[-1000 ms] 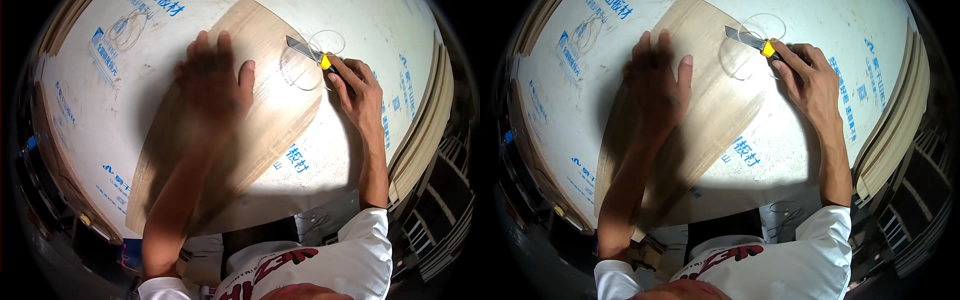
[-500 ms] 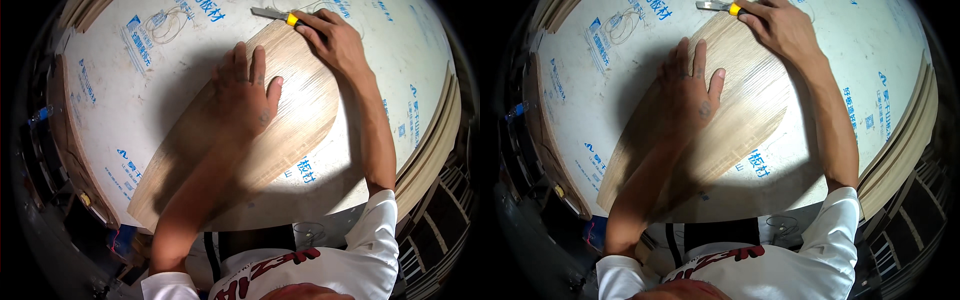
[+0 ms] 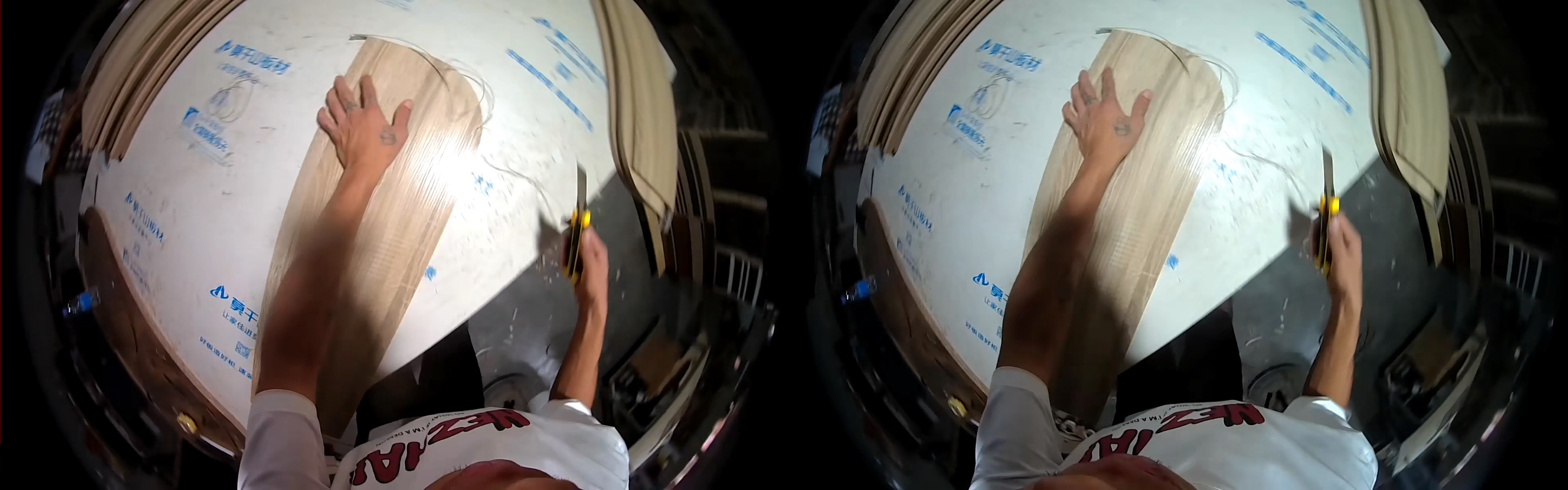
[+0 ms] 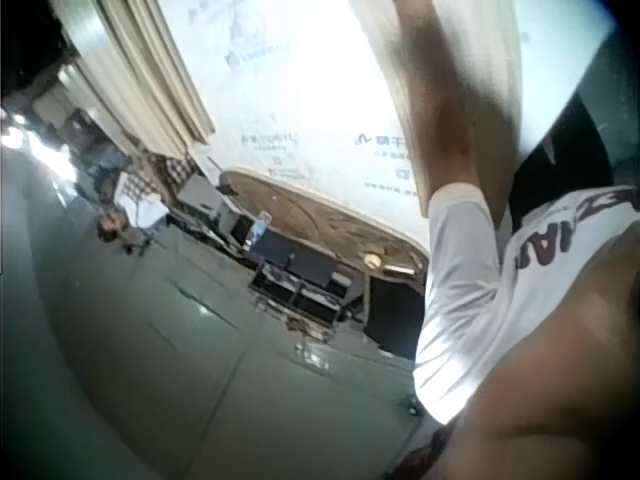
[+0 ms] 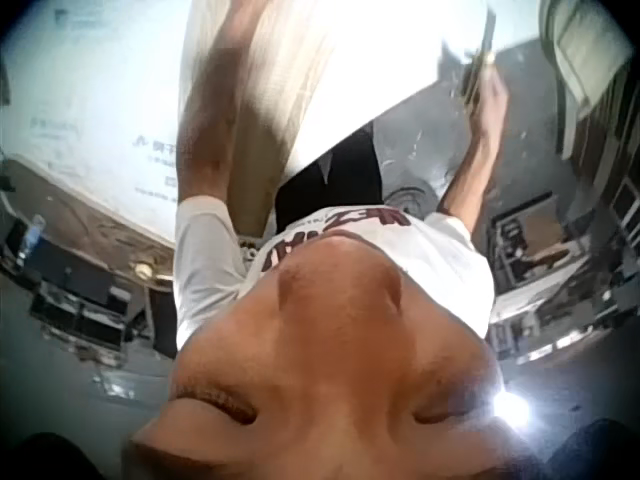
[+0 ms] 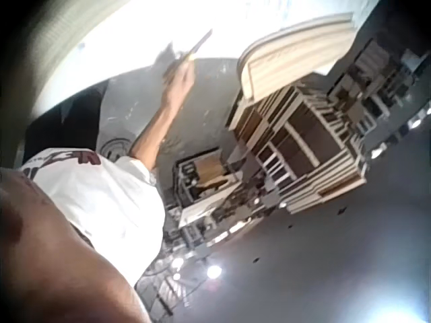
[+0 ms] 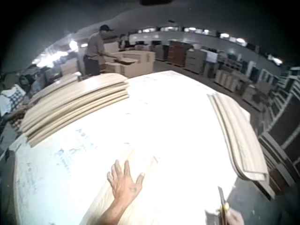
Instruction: The person trims the excess veneer from the edges of a curved wooden board using a utility knife.
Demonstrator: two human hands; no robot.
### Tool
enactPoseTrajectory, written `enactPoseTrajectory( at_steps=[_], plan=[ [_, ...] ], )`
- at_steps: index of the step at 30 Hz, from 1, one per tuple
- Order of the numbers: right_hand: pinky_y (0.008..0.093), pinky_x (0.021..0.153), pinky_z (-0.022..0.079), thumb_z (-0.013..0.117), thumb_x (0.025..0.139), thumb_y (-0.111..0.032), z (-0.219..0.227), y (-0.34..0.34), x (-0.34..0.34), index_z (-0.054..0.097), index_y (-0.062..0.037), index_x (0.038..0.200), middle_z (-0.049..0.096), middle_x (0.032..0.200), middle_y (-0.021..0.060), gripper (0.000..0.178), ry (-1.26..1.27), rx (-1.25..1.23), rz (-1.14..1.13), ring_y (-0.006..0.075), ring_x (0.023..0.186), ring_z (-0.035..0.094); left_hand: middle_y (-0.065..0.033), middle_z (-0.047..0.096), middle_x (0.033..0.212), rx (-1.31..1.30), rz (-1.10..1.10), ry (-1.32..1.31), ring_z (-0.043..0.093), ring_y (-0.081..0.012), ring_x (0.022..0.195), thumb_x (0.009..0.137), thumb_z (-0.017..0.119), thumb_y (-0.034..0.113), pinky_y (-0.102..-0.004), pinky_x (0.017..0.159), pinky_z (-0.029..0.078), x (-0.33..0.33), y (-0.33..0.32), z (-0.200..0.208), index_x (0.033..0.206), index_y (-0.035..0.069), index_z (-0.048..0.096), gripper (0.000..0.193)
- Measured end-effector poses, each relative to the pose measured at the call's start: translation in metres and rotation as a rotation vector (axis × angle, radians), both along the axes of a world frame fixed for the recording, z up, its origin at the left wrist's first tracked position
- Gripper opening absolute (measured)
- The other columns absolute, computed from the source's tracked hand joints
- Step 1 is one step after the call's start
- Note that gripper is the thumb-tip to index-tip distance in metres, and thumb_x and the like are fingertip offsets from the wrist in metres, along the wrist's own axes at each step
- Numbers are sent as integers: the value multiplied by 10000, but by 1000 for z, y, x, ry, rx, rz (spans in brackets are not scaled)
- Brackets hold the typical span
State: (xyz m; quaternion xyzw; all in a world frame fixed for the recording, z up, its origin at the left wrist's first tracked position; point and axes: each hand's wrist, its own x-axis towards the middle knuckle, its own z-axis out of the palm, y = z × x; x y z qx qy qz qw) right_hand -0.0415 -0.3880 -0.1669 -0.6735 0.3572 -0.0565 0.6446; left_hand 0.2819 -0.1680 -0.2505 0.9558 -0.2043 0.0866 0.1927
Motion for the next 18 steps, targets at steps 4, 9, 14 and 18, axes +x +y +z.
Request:
enactPoseTrajectory(
  at_steps=[4, 9, 14, 18],
  plan=[
    [291, 679, 527, 642, 971, -264, -23, 102, -170, 546, -45, 1116, 640, 977, 102, 279, -46, 313, -433, 176, 796, 649, -370, 250, 1545, -35, -348, 51, 214, -486, 1433, 853, 640, 588, -562, 1161, 135, -75, -72, 1, 1476, 12, 442, 872],
    [306, 581, 536, 659, 946, -118, -59, 203, -220, 488, -64, 1255, 646, 946, 110, 358, -143, 467, -689, 181, 671, 638, -403, 202, 1552, -86, -603, 69, 162, -517, 1463, 868, 609, 625, -588, 1181, 100, -150, -133, -2, 1487, -15, 416, 911],
    [286, 510, 513, 544, 1038, -270, -69, 182, -210, 512, -100, 1149, 618, 723, 92, 206, -382, 534, -846, 172, 572, 614, -370, 328, 1513, -28, -768, -38, 300, -490, 1424, 919, 610, 549, -569, 1163, 215, -172, -81, 4, 1446, 20, 488, 757],
    [288, 553, 533, 550, 1036, -232, -111, 119, -253, 512, -80, 1092, 672, 852, 103, 166, -197, 285, -718, 155, 629, 642, -352, 365, 1498, 86, -618, 40, 364, -480, 1378, 955, 625, 374, -539, 1148, 253, -175, 76, 19, 1452, 8, 476, 634]
  ],
)
